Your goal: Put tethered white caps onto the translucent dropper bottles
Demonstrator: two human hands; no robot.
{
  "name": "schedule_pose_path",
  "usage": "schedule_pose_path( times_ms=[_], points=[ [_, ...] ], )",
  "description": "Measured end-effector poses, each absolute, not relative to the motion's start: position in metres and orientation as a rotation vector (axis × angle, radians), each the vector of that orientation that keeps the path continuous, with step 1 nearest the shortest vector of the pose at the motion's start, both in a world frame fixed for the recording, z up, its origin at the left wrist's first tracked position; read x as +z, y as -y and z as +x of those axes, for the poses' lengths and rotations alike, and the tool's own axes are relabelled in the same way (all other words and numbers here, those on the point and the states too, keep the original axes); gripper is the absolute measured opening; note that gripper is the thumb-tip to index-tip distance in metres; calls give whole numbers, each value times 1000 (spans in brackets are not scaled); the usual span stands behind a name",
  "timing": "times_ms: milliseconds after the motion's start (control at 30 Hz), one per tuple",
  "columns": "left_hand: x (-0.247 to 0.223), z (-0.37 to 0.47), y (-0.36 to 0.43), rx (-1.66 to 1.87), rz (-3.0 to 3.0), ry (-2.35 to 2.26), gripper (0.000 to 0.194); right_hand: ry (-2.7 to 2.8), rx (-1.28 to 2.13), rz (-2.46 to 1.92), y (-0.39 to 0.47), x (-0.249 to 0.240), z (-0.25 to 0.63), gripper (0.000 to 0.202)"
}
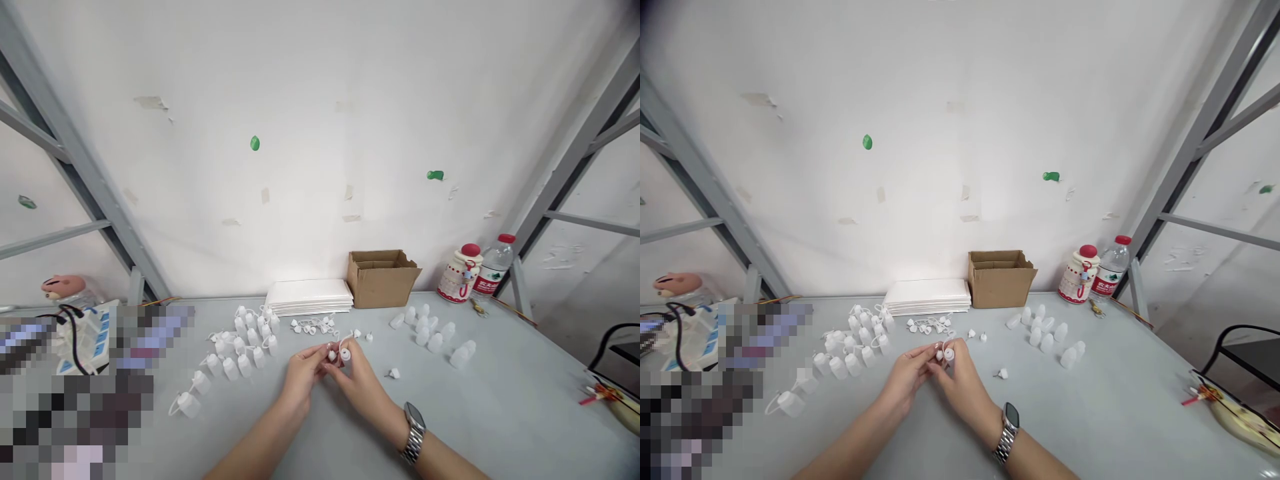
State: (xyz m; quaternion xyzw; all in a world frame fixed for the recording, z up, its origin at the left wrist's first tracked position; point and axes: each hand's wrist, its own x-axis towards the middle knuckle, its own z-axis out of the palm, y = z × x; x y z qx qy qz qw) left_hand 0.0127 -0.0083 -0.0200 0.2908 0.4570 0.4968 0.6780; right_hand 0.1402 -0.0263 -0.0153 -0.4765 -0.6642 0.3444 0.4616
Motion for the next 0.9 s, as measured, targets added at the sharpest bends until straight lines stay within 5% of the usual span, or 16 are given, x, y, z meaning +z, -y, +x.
schedule_pose_path(
  times_ms=[300, 433, 633, 900],
  points=[
    [-20, 9, 1, 1204, 626, -1011, 18, 1542, 902, -1355, 17, -30, 141, 20],
    [-17, 4, -5, 1197, 1085, -1229, 22, 1470, 786, -1375, 12, -31, 143, 23],
    [-5, -9, 8, 521, 1881, -977, 49, 1310, 732, -1356, 6, -31, 152, 25],
    [-9, -7, 9, 508, 1942, -1032, 17, 1420, 827, -1382, 4, -22, 160, 34]
  ],
)
